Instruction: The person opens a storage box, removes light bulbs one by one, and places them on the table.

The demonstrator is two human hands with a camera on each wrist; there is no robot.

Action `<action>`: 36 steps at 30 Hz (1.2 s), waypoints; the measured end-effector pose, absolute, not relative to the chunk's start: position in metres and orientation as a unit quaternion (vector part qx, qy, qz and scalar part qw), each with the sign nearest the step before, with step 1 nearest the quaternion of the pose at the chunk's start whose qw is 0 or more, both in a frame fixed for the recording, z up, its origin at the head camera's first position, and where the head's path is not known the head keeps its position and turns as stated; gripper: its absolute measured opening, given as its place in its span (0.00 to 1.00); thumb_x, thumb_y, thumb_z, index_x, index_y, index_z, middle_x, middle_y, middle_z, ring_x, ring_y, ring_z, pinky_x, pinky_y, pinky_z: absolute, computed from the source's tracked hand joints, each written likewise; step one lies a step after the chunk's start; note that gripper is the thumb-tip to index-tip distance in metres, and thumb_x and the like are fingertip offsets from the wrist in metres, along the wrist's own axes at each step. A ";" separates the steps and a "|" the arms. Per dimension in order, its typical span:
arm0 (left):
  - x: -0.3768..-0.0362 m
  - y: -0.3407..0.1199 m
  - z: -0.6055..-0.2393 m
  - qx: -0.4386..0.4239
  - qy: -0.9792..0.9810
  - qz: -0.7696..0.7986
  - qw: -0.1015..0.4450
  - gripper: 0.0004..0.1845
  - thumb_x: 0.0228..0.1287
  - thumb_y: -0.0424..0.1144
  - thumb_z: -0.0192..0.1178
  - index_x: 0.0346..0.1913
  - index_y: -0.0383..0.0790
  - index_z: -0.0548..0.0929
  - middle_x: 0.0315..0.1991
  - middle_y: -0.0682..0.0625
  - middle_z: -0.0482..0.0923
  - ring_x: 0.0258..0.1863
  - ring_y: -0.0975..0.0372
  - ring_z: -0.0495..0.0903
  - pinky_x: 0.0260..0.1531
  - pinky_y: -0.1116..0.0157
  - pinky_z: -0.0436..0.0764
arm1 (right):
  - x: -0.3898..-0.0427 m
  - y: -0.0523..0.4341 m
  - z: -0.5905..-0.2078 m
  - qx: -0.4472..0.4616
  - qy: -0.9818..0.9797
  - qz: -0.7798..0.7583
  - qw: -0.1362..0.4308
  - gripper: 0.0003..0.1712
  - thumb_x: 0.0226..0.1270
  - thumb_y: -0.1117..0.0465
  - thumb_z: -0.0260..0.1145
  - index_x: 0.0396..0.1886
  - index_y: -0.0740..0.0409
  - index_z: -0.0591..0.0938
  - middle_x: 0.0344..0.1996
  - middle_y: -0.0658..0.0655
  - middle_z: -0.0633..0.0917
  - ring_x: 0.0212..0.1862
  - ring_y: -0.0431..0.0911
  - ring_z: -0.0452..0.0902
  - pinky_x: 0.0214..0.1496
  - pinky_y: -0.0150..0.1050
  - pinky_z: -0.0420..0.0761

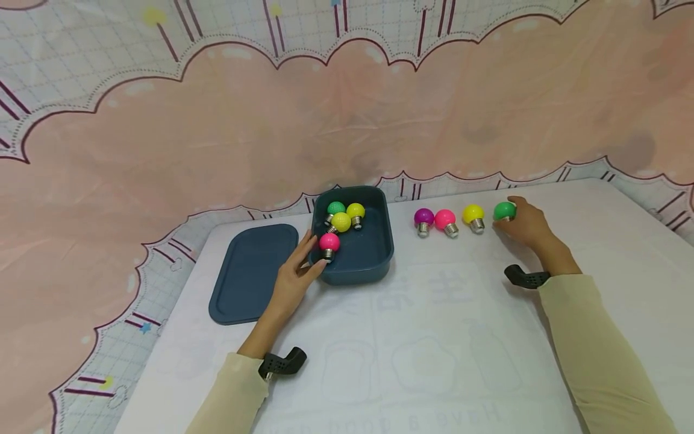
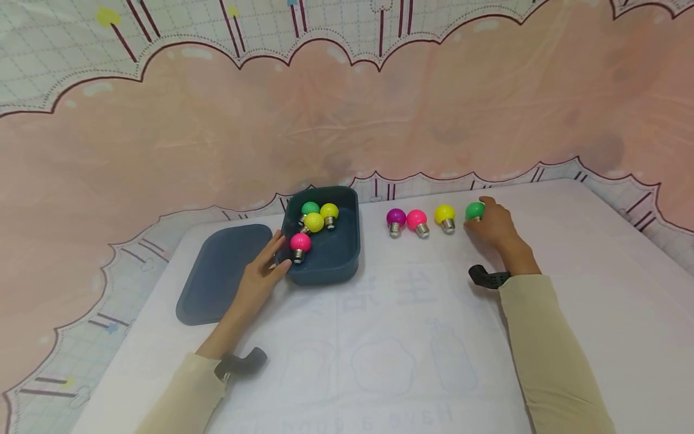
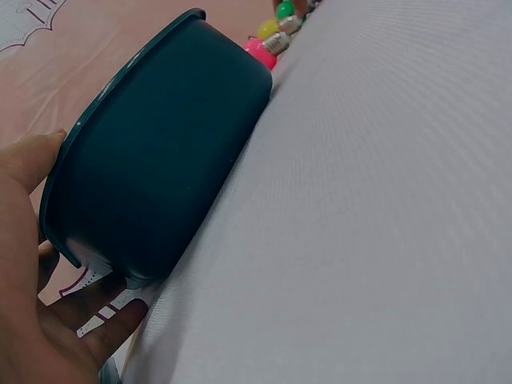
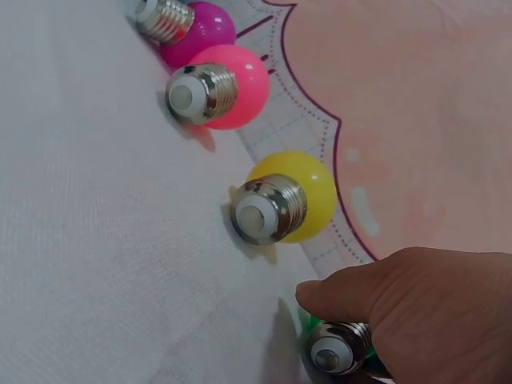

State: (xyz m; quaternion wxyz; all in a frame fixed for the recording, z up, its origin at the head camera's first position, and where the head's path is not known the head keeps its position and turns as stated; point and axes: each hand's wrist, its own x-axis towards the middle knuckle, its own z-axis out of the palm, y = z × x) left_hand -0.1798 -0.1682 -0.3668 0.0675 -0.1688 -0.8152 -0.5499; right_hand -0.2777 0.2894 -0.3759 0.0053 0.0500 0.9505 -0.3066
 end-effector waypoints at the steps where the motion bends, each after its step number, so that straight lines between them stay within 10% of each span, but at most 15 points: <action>1: -0.180 -0.168 -0.367 -0.168 -0.815 -0.551 0.067 0.30 0.68 0.34 0.58 0.71 0.35 0.62 0.74 0.43 0.51 0.72 0.51 0.51 0.62 0.47 0.65 | -0.278 0.289 -0.376 0.050 0.951 -0.305 0.005 0.45 0.66 0.59 0.62 0.71 0.76 0.48 0.61 0.84 0.60 0.60 0.76 0.57 0.60 0.67 0.62; 36: -0.183 -0.170 -0.369 -0.171 -0.809 -0.559 0.062 0.30 0.68 0.33 0.58 0.71 0.34 0.62 0.74 0.42 0.50 0.71 0.51 0.53 0.62 0.48 0.65 | -0.263 0.225 -0.320 -0.087 0.948 -0.289 -0.097 0.38 0.66 0.60 0.63 0.71 0.67 0.59 0.60 0.74 0.67 0.53 0.66 0.70 0.46 0.60 0.77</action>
